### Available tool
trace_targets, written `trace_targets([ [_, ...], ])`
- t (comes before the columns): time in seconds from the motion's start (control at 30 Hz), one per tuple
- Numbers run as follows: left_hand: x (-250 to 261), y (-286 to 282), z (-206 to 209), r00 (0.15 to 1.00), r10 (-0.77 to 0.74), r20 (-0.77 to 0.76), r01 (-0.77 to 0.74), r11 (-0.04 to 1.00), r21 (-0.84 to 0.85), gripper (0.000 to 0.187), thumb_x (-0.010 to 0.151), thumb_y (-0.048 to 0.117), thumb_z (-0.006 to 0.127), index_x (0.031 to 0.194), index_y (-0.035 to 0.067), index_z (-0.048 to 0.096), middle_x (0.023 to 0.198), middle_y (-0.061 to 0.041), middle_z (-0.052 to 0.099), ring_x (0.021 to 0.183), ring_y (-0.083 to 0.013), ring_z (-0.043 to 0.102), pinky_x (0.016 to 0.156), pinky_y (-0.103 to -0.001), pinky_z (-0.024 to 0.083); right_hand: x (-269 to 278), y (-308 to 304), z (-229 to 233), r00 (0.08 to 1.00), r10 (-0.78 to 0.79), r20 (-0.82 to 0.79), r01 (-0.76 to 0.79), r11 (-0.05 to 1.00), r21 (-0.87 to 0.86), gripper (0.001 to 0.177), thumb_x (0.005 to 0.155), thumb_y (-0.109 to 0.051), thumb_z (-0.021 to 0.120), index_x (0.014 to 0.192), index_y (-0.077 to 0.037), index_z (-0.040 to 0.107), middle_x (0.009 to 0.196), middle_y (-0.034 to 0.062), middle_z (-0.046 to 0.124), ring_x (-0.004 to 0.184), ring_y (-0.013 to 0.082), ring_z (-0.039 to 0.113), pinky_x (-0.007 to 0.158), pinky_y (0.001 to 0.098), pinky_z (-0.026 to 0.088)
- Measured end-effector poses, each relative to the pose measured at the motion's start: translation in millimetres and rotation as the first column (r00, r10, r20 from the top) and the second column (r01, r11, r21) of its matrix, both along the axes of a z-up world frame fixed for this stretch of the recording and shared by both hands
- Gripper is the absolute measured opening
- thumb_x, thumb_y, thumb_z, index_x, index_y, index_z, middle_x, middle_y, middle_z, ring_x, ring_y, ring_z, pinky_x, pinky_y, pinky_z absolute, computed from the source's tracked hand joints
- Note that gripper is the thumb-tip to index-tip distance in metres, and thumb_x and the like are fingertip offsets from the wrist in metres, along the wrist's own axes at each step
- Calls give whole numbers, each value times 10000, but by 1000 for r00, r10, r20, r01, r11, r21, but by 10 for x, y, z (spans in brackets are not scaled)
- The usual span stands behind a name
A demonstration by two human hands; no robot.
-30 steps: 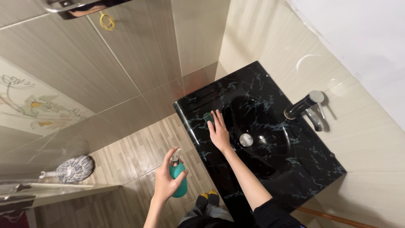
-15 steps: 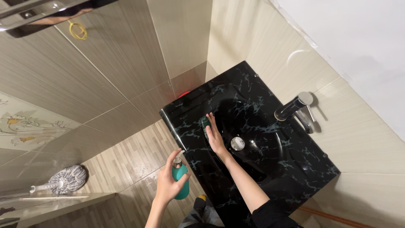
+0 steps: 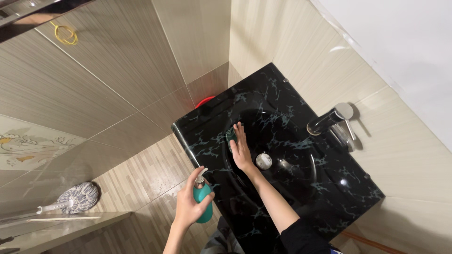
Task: The person scrubs a black marble bathroom sink using a green sponge and a teal spray bottle. They repeatedly spray the sink and wipe the basin and surrounding countertop surfaces.
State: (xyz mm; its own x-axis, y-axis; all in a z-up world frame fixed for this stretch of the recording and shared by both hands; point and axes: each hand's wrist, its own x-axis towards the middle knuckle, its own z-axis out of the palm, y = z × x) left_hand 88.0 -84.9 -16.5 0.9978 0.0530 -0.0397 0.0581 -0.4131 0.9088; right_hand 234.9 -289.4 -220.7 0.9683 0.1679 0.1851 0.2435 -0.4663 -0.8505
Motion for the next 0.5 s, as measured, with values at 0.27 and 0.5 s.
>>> trace_targets([
  [0.27, 144, -104, -2, 999, -28, 19, 28, 1000, 13, 792, 678, 111, 785, 1430, 170, 541, 899, -60, 732, 769, -200, 736, 746, -357, 605, 154, -148, -9, 990, -74, 123, 105, 959, -264, 632, 1097, -333, 400, 1652, -124, 183, 1737, 145, 126, 1606, 348, 143, 1301, 499, 166],
  [0.5, 188, -119, -36, 998, -38, -43, 40, 999, 36, 803, 676, 130, 777, 1437, 197, 528, 885, -45, 733, 734, -197, 747, 721, -353, 612, 256, -357, 65, 970, -78, 231, 185, 852, -490, 666, 1070, -344, 475, 1642, -122, 213, 1719, 141, 157, 1583, 333, 188, 1292, 494, 189],
])
